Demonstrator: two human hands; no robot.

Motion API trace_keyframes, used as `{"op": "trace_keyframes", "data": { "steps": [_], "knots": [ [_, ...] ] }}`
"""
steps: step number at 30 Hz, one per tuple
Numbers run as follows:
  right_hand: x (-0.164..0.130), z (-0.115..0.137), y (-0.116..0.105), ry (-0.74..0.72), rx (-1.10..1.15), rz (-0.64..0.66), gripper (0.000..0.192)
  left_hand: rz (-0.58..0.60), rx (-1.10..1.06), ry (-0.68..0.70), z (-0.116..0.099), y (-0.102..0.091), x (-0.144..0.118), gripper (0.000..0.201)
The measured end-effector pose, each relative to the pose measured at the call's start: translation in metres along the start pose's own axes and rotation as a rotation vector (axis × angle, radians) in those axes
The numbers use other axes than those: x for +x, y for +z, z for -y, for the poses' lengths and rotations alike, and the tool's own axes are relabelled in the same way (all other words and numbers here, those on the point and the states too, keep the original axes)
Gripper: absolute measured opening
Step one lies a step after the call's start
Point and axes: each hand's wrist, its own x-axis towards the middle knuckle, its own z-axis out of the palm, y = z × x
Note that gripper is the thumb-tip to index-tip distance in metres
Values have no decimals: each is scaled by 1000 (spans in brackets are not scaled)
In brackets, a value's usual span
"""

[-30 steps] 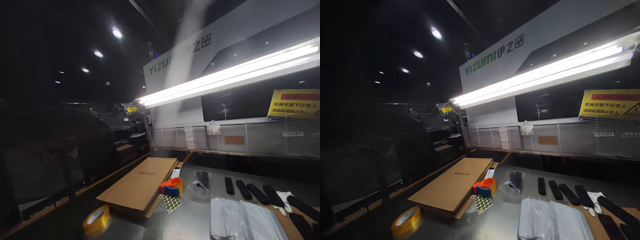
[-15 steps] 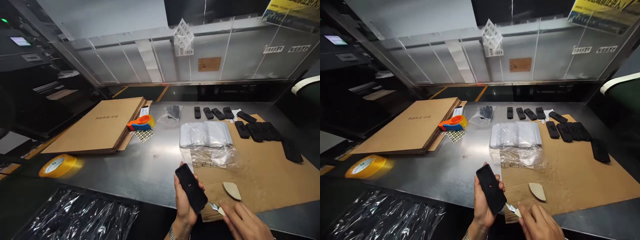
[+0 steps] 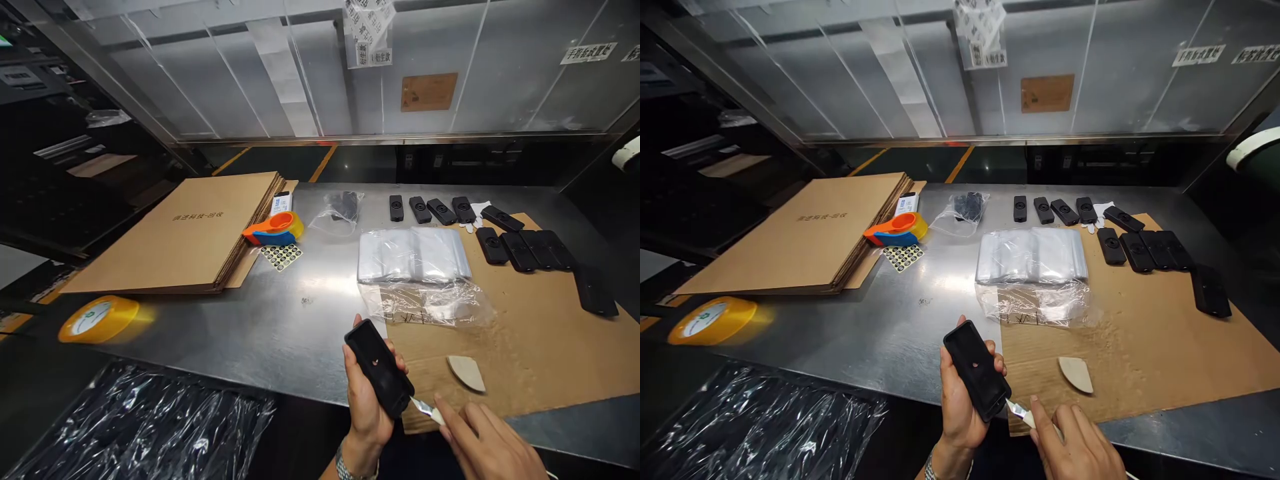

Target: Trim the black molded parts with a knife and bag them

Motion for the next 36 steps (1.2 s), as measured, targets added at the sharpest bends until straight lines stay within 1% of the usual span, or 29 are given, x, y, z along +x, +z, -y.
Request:
{"op": "trace_keyframes", "data": {
  "steps": [4, 9, 15, 20, 23, 25, 30, 34, 36],
  "knots": [
    [1, -1, 0, 6, -4, 1, 33, 5, -7, -15, 1, -2, 2, 51],
    [1, -1, 0, 4, 5, 62, 34, 16, -4, -52, 1, -3, 3, 55],
    [-3, -2, 0, 2, -28, 63, 32, -2, 28, -68, 3, -6, 1, 56],
    [0, -6, -4, -9, 92, 48, 31, -10, 82, -86, -2, -4, 1, 55],
    [6, -7, -8, 21, 171, -2, 30, -8, 93, -93, -4, -4, 2, 56],
    [9, -6, -9, 41, 204, -9, 31, 0, 96, -88, -4, -4, 2, 57],
    [10, -4, -8, 56, 234, 36, 33, 3, 103, -98, -2, -5, 0, 61],
    [4, -3, -5, 70, 249, 96, 31, -3, 109, -116, -2, -4, 0, 62],
    [1, -2, -2, 75, 245, 104, 30, -6, 112, -117, -2, -4, 0, 62]
  ]
}}
